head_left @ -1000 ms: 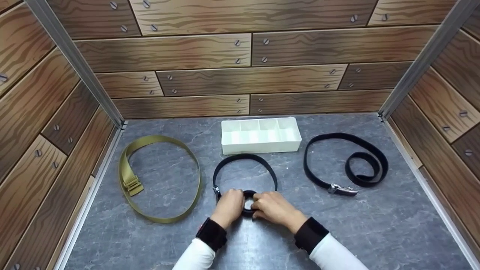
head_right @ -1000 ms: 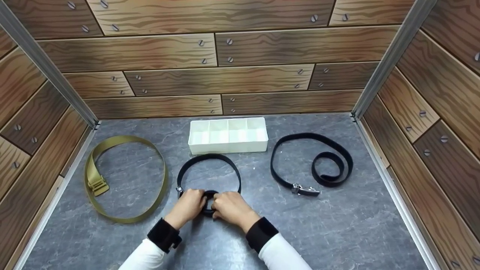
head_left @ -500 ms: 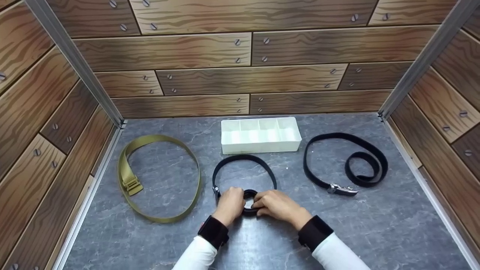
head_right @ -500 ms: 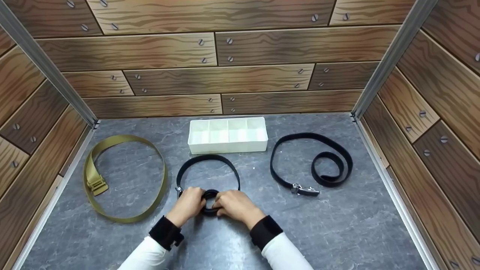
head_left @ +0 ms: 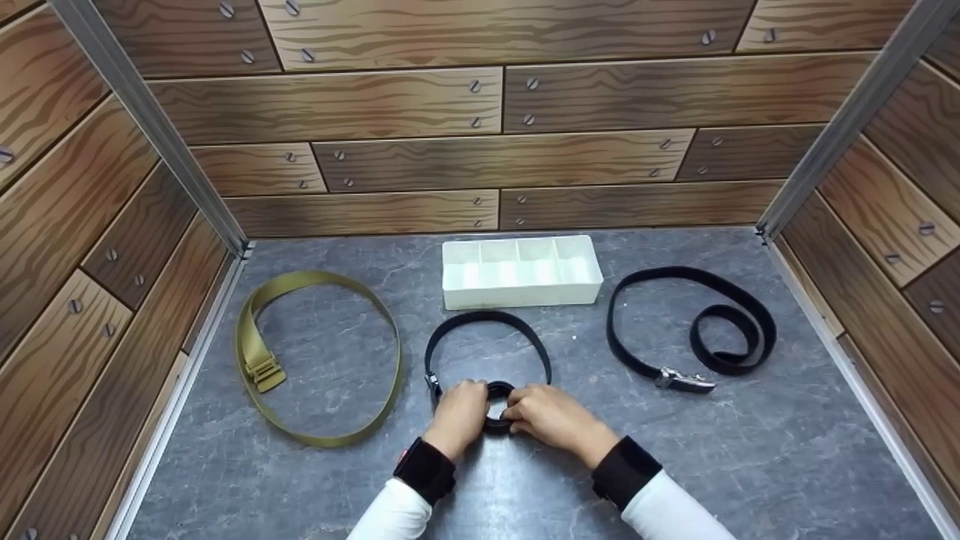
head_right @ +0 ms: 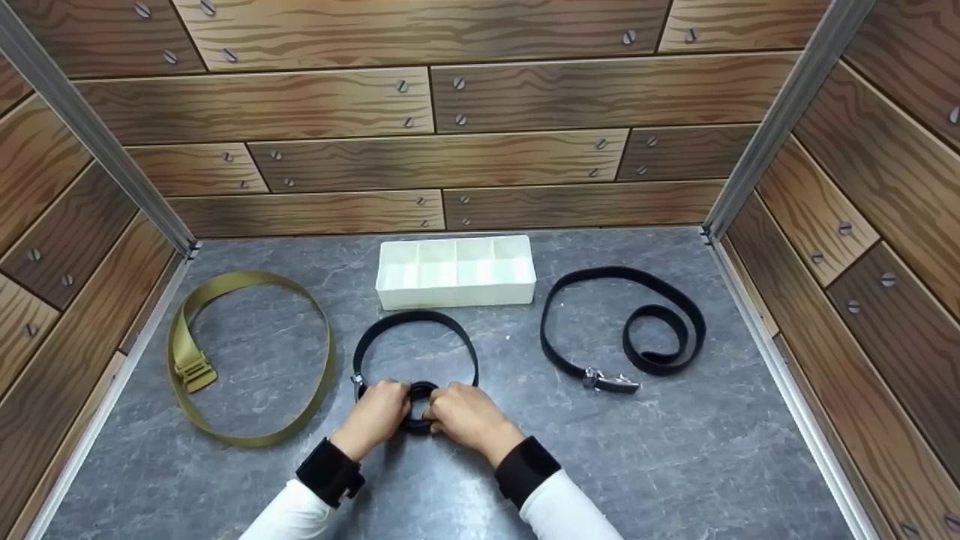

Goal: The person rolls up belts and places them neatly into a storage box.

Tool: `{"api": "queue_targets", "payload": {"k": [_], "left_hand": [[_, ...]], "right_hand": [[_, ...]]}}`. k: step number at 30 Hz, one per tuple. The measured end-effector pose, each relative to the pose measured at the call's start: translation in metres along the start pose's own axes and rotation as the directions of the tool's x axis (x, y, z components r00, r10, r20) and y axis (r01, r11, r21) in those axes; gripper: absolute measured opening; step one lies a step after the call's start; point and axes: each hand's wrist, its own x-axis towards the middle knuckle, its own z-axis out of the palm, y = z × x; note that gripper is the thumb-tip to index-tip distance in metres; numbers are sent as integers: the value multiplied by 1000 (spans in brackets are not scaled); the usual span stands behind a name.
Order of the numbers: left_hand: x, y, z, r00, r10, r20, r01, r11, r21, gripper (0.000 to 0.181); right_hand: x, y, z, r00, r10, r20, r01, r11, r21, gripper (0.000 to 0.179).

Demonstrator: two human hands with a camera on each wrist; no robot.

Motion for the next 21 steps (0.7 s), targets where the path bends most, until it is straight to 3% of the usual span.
{"api": "queue_targets", "payload": {"k": [6,11,14,18,21], "left_hand": [[-1,1,-3,1000,13,-22,-13,1000,14,5],[-4,10,-2,992,-78,-98,72,996,-61,8],[-5,14,-1,985,-136,-106,124,986,-111,11],[-1,13,-3,985,-151,-82,139,981,-134,10],[2,10,-4,994,-110,-23,106,986,-130,7]], "right_hand": [[1,-14,4,996,45,-74,-56,987,-151,12],[0,-22,9,983,75,-169,-111,970,-218,17],[0,-26,13,976,69,-205,-119,963,-243,17],[-1,-22,11,987,47,-153,-80,973,-217,17],[-5,-14,6,997,28,-67,-37,988,-147,18]]}}
